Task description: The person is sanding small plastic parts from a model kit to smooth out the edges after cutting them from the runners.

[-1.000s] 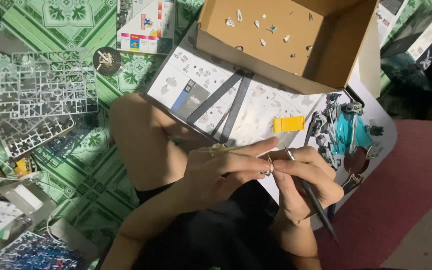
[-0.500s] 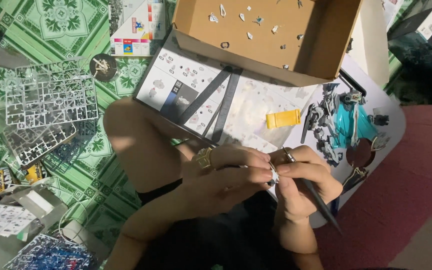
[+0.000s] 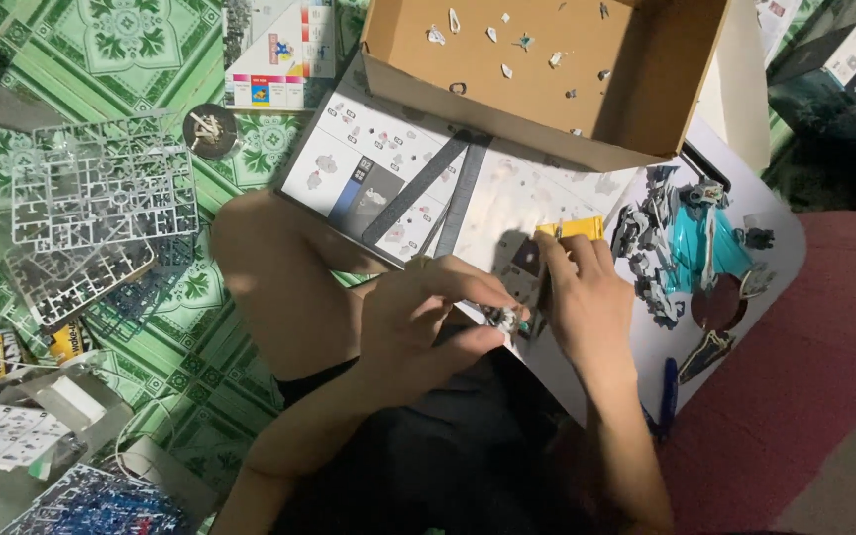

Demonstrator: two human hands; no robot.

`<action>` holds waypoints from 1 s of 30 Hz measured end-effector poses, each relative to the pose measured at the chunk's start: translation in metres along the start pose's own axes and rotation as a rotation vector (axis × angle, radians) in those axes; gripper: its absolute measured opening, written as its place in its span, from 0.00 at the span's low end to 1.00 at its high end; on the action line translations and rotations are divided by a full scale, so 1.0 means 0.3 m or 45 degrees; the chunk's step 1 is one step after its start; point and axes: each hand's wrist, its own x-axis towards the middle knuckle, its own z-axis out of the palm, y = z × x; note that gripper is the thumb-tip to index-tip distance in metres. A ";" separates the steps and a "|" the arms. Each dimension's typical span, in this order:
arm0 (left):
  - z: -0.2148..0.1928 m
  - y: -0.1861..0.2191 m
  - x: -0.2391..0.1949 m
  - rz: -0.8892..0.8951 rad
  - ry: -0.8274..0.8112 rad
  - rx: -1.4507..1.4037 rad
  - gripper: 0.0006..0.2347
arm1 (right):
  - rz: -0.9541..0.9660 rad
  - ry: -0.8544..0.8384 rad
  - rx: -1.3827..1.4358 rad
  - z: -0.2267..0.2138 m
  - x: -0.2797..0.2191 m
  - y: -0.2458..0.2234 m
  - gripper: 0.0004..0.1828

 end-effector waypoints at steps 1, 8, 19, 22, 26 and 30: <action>-0.005 -0.006 -0.004 0.001 -0.001 -0.016 0.09 | -0.017 -0.050 -0.187 0.025 -0.007 0.019 0.14; 0.006 0.096 -0.005 -0.023 -0.004 -0.136 0.09 | 0.088 -0.347 -0.330 -0.008 0.043 0.004 0.23; -0.023 0.048 0.003 0.048 -0.081 0.432 0.07 | 0.008 -0.016 1.503 -0.135 0.029 -0.041 0.24; -0.026 0.044 0.023 0.073 -0.170 0.544 0.07 | 0.008 -0.095 1.529 -0.162 0.049 -0.025 0.16; -0.021 0.031 0.037 0.184 -0.354 0.890 0.07 | 0.106 -0.157 1.597 -0.165 0.024 -0.007 0.12; -0.034 -0.009 0.047 0.475 -0.568 1.283 0.06 | 0.211 -0.198 1.569 -0.168 0.026 -0.001 0.10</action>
